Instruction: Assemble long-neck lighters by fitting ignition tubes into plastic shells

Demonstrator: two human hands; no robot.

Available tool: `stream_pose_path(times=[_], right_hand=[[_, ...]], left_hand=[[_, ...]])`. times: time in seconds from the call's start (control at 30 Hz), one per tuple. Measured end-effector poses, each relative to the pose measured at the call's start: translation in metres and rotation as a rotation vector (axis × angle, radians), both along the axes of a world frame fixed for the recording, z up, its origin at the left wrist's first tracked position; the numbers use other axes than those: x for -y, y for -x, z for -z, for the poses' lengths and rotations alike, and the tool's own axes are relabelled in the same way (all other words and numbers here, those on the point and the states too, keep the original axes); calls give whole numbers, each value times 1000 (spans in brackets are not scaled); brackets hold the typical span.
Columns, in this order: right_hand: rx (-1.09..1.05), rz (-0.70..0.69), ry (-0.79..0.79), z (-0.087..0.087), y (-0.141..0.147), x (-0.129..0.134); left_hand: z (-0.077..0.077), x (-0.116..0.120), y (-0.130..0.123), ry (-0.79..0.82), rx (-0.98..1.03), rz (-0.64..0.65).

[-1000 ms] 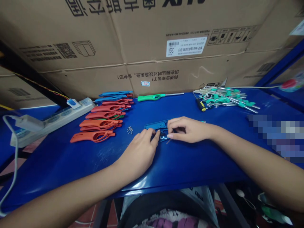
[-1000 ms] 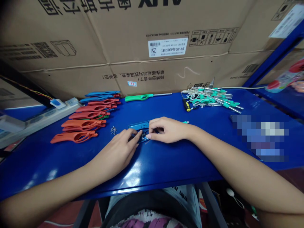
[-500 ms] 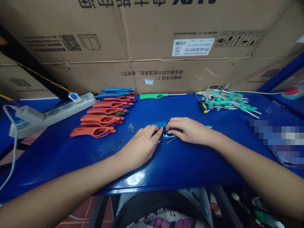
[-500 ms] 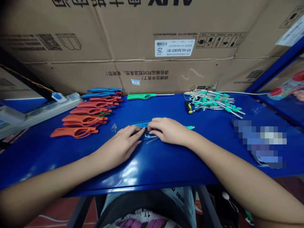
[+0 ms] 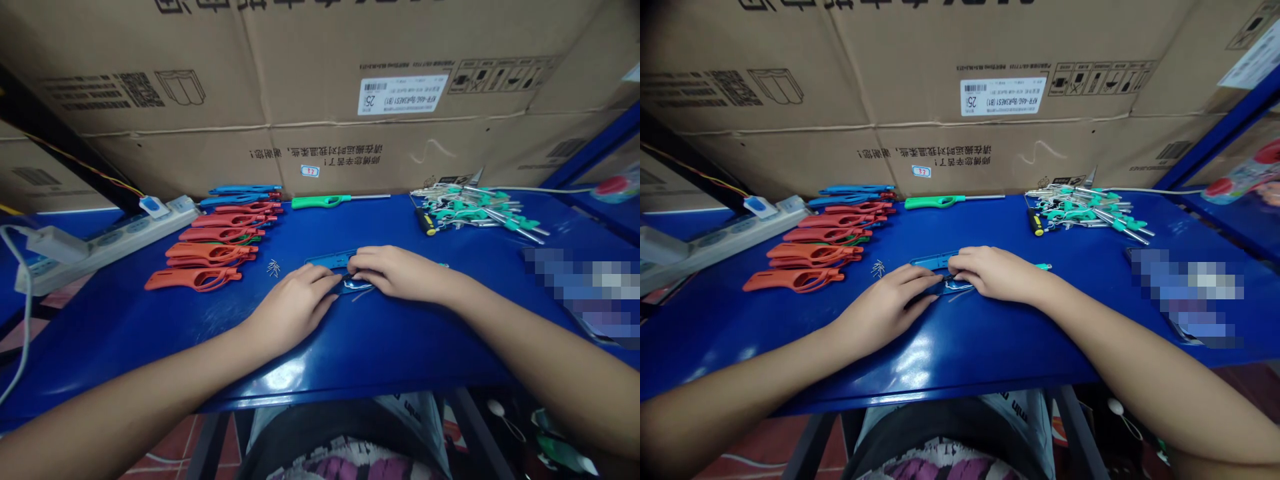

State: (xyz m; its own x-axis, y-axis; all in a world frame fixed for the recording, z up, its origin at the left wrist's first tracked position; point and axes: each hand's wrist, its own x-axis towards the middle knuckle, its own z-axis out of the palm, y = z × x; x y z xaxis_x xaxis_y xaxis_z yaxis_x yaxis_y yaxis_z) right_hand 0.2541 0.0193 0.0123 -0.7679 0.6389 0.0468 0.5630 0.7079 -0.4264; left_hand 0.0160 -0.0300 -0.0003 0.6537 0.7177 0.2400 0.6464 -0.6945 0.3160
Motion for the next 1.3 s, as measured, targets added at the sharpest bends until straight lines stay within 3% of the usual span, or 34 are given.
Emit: stream_pose_path(times=[0.23,0.53,0.67,0.87,1.3], right_hand=[[-16,-26,1,1,-2,-1],[-64,25,-10,6,0,-2],[-123,63,18,3,-1,-1],[-154,-34,117,-6,-7,-2],[-24,-30,87,-6,-5,-2]], left_hand=[[1,0,1,-44,-28,22],[-12,6,-5,-129,-266,-21],[-14,5,-6,-97,-295,-25],[-14,5,-6,-112,-344,-21],[-9,1,0,-34,-175,35]])
